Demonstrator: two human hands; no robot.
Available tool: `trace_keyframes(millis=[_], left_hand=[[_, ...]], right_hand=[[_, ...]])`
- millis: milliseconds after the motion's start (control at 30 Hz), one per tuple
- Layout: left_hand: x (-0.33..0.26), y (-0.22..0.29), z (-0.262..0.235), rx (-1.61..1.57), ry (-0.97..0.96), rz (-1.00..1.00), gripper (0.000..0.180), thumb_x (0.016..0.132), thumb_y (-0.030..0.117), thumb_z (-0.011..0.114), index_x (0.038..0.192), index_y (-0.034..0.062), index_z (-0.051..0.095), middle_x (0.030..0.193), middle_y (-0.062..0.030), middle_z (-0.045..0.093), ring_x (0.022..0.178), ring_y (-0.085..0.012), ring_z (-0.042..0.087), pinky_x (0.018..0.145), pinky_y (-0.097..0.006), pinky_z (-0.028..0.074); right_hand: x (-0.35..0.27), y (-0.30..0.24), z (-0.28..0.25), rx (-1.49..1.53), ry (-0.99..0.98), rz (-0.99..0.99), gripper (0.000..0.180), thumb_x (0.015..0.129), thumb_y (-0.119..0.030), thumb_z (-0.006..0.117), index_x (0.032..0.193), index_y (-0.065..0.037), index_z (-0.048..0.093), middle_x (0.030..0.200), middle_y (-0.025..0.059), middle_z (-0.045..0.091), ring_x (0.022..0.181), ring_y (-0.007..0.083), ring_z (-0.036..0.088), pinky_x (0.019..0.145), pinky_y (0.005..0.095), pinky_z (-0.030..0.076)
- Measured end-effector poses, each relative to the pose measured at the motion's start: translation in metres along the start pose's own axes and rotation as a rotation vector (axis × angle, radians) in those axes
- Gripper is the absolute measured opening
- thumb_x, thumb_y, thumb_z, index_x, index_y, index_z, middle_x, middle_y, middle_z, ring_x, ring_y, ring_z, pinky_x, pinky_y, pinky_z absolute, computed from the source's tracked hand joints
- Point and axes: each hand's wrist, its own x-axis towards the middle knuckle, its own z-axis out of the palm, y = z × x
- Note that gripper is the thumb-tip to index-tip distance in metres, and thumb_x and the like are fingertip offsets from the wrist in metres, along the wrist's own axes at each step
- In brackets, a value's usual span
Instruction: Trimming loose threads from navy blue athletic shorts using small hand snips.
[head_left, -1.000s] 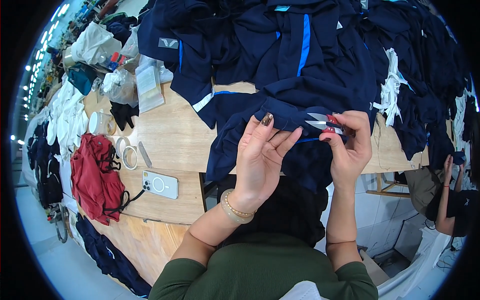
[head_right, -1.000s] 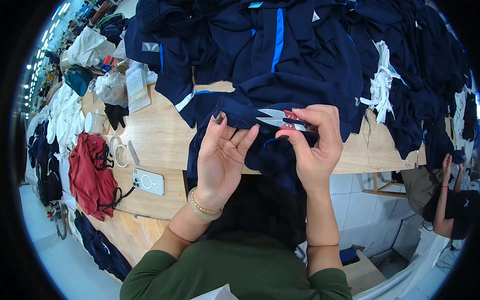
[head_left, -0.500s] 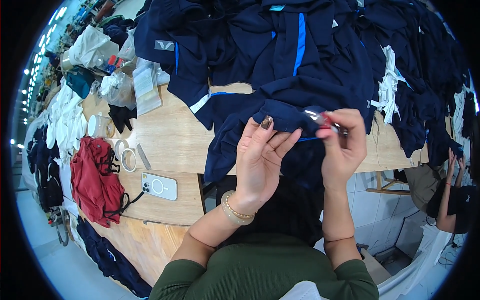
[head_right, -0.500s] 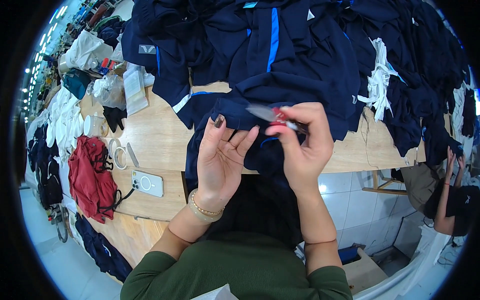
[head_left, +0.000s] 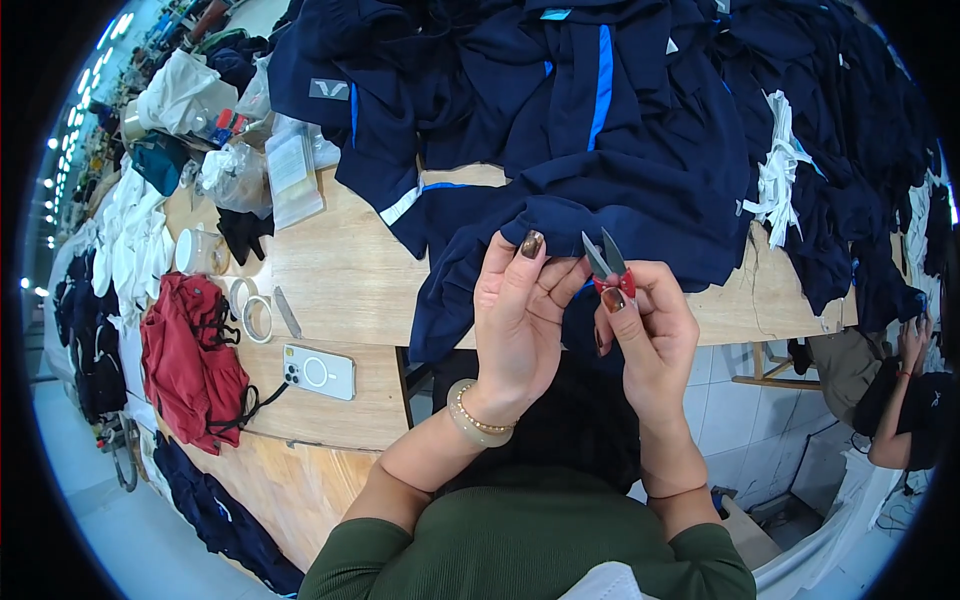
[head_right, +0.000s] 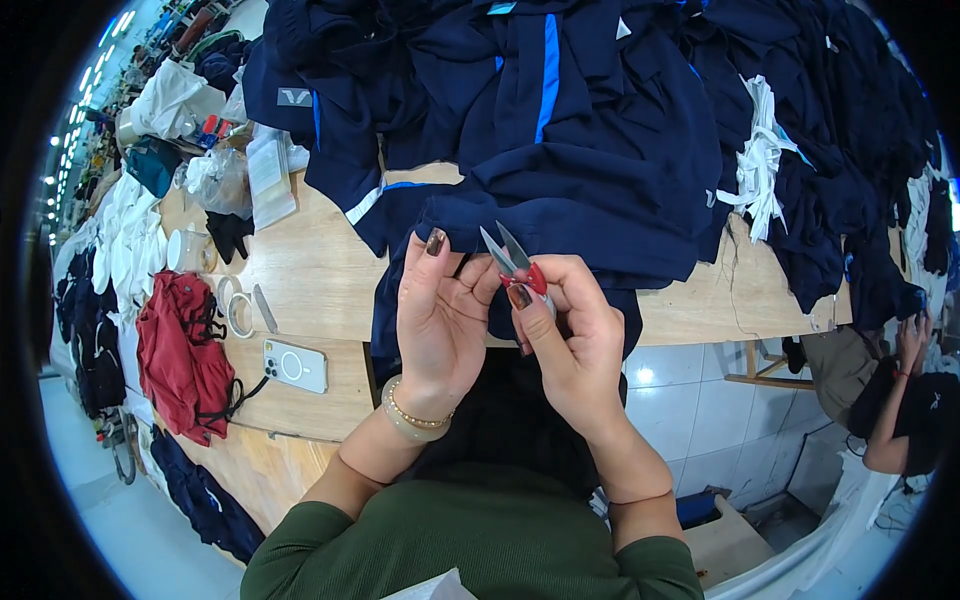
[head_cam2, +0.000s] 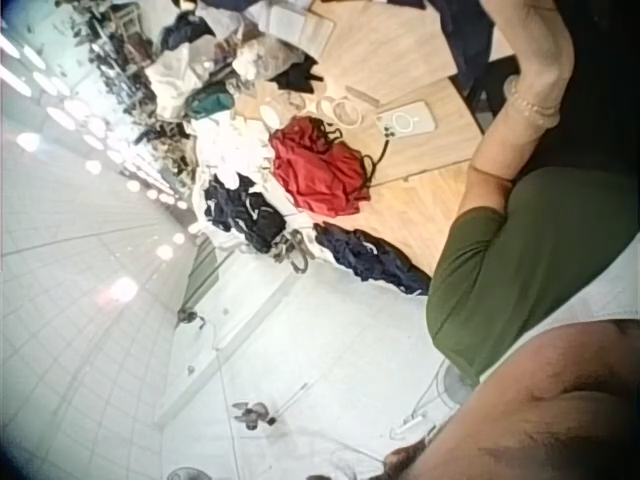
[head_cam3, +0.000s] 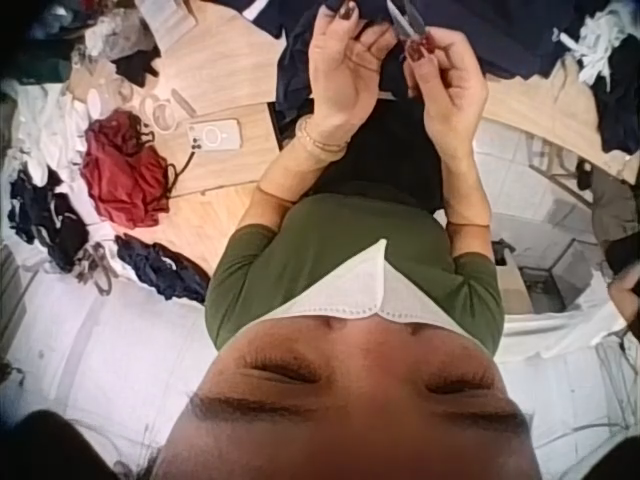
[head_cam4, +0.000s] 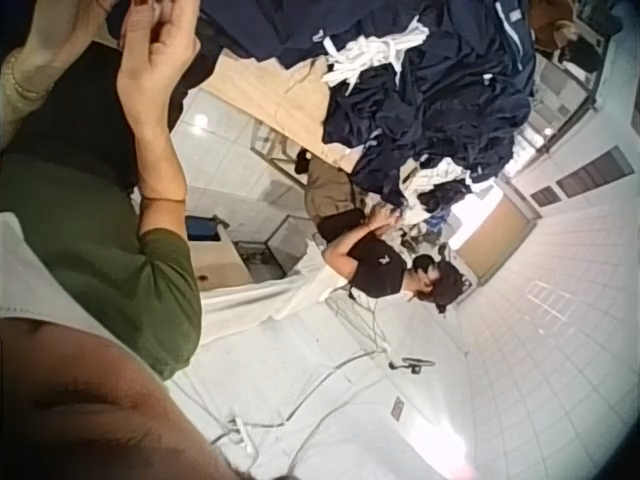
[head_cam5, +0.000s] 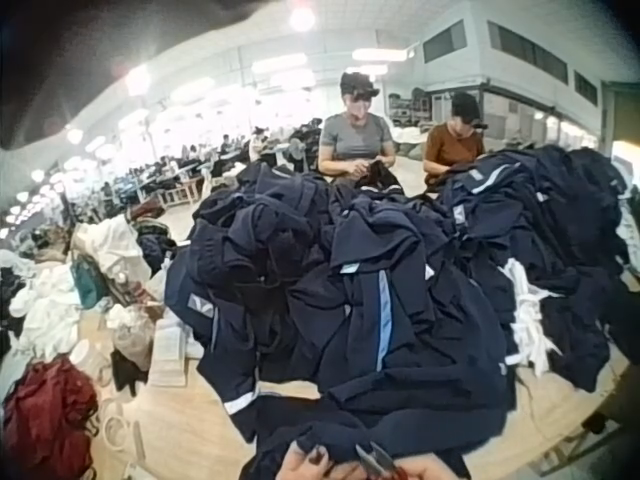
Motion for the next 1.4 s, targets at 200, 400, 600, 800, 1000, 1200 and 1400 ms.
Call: trace_keyframes(millis=[200, 400, 600, 800, 1000, 1200, 1400], left_hand=[[-0.0005, 0.0005, -0.0007, -0.007, -0.033, -0.003, 0.017, 0.100, 0.015, 0.051, 0.113, 0.0051, 0.052, 0.111, -0.0109, 0.064, 0.102, -0.0183, 0.065, 0.096, -0.035, 0.052], [-0.0009, 0.0001, -0.0006, -0.006, -0.026, -0.007, 0.017, 0.100, 0.015, 0.051, 0.114, 0.0054, 0.052, 0.111, -0.0107, 0.064, 0.103, -0.0188, 0.066, 0.095, -0.034, 0.052], [-0.0011, 0.0011, 0.0006, 0.011, -0.006, -0.010, 0.017, 0.100, 0.016, 0.051, 0.114, 0.0052, 0.052, 0.111, -0.0109, 0.064, 0.102, -0.0188, 0.066, 0.095, -0.035, 0.052], [-0.0007, 0.0009, 0.0017, 0.020, 0.012, -0.020, 0.018, 0.100, 0.016, 0.051, 0.114, 0.0050, 0.052, 0.110, -0.0112, 0.065, 0.100, -0.0189, 0.067, 0.094, -0.034, 0.053], [-0.0015, -0.0009, 0.0000, 0.021, 0.045, -0.021, 0.017, 0.100, 0.015, 0.051, 0.114, 0.0051, 0.052, 0.110, -0.0112, 0.065, 0.099, -0.0181, 0.067, 0.089, -0.031, 0.055], [-0.0009, -0.0009, -0.0014, -0.003, 0.005, -0.006, 0.018, 0.100, 0.015, 0.050, 0.115, 0.0047, 0.052, 0.110, -0.0108, 0.065, 0.099, -0.0185, 0.067, 0.089, -0.031, 0.055], [-0.0010, -0.0010, -0.0030, -0.002, -0.002, -0.003, 0.019, 0.100, 0.015, 0.050, 0.116, 0.0046, 0.052, 0.111, -0.0110, 0.065, 0.099, -0.0188, 0.067, 0.089, -0.031, 0.055]], right_hand=[[-0.0009, 0.0000, -0.0005, -0.053, -0.014, 0.007, 0.010, 0.097, -0.004, 0.056, 0.105, 0.001, 0.056, 0.071, -0.0002, 0.058, 0.057, 0.0021, 0.047, 0.051, 0.0173, 0.037], [-0.0006, 0.0000, 0.0004, -0.036, 0.001, 0.005, 0.010, 0.097, -0.005, 0.055, 0.105, 0.001, 0.056, 0.070, -0.0001, 0.058, 0.057, 0.0021, 0.047, 0.051, 0.0172, 0.037], [-0.0001, 0.0011, -0.0009, -0.039, -0.012, -0.010, 0.010, 0.097, -0.005, 0.055, 0.105, 0.001, 0.056, 0.071, 0.0004, 0.058, 0.057, 0.0022, 0.047, 0.051, 0.0174, 0.037], [0.0049, 0.0049, 0.0043, -0.026, 0.040, -0.125, 0.011, 0.097, -0.005, 0.055, 0.106, 0.002, 0.056, 0.074, 0.0026, 0.061, 0.061, 0.0048, 0.053, 0.056, 0.0189, 0.042], [-0.0003, 0.0039, -0.0005, -0.036, -0.029, -0.036, 0.011, 0.095, -0.003, 0.057, 0.104, 0.003, 0.057, 0.076, 0.0045, 0.065, 0.063, 0.0062, 0.057, 0.058, 0.0194, 0.045], [0.0008, -0.0002, 0.0013, -0.028, -0.009, -0.012, 0.010, 0.094, -0.002, 0.057, 0.103, 0.003, 0.057, 0.074, 0.0039, 0.064, 0.061, 0.0061, 0.057, 0.056, 0.0195, 0.046], [0.0003, 0.0007, 0.0003, -0.016, -0.017, -0.006, 0.010, 0.094, -0.002, 0.057, 0.102, 0.003, 0.057, 0.073, 0.0035, 0.063, 0.060, 0.0059, 0.056, 0.056, 0.0192, 0.045]])
